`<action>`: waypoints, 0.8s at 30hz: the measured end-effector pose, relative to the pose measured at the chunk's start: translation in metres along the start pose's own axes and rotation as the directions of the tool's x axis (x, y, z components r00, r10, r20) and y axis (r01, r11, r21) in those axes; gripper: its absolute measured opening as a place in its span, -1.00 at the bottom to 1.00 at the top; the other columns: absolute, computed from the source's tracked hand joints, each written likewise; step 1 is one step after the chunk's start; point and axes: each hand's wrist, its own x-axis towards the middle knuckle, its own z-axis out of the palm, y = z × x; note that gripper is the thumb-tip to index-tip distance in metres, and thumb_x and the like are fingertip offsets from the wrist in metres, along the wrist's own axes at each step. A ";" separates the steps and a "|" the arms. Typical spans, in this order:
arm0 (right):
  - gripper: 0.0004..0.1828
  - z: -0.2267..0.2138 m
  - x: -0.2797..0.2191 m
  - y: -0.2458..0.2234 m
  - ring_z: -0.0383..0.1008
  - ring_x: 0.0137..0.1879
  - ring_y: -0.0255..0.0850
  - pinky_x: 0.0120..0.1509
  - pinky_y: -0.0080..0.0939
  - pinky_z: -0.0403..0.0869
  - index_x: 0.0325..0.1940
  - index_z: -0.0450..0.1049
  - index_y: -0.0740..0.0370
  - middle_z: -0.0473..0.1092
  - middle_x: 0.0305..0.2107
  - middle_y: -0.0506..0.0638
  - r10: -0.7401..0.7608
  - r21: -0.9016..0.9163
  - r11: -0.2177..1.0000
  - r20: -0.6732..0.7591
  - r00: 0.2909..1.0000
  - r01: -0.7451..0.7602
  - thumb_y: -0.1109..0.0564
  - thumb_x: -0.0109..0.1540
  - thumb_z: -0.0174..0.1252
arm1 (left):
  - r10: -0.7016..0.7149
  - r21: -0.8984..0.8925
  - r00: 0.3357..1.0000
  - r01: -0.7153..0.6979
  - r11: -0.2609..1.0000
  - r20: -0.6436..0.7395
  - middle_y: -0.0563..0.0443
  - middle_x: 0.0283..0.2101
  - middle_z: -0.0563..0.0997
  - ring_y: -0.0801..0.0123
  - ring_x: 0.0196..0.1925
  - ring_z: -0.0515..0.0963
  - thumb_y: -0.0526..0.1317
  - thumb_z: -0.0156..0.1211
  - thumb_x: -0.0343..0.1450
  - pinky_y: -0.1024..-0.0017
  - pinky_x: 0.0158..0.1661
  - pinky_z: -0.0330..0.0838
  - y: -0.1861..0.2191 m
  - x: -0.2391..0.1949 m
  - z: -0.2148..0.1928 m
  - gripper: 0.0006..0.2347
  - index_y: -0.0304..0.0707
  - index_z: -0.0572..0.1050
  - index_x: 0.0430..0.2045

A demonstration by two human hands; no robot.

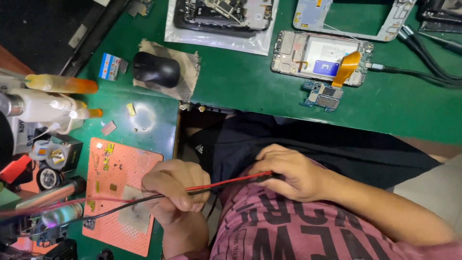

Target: The person uses multimeter probes to test a disassembled smartphone motherboard on a green workbench. They then pick up a small blue circuit board and place it under a microscope for closer inspection.

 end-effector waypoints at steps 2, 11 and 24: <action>-0.76 -0.015 -0.013 -0.002 0.34 -0.37 -0.05 -0.15 -0.17 0.34 -0.20 0.31 0.33 0.38 -0.36 0.08 0.051 -0.116 0.992 -0.022 0.998 -0.054 0.12 0.15 -0.08 | 0.000 -0.076 1.000 0.000 0.997 -0.002 0.06 -0.83 0.21 0.50 -0.89 0.16 -0.24 0.11 0.31 0.65 -0.84 0.14 -0.008 0.004 -0.005 -0.79 -0.38 0.39 -0.73; -0.68 -0.034 -0.041 -0.012 -0.04 -0.78 -0.37 -0.71 -0.45 0.15 -0.46 0.33 0.45 0.05 -0.88 -0.14 0.385 0.527 0.810 -0.142 0.912 -0.259 0.24 0.19 -0.31 | -0.184 0.143 0.978 0.169 0.975 0.096 -0.05 -0.58 0.32 0.45 -0.57 0.31 -0.49 0.21 0.15 0.61 -0.50 0.32 -0.060 0.018 -0.016 -0.39 -0.54 0.02 0.05; -0.50 -0.048 -0.039 -0.018 0.07 -0.67 -0.33 -0.50 -0.38 0.23 0.15 0.09 0.30 0.11 -0.77 -0.17 0.377 0.190 0.898 0.128 0.917 -0.396 -0.03 0.22 -0.30 | -0.520 0.625 0.753 0.189 0.758 0.403 0.08 -0.30 0.28 0.50 -0.29 0.40 -0.17 0.03 0.35 0.64 -0.23 0.35 -0.077 0.021 -0.001 -0.76 -0.11 0.35 -0.11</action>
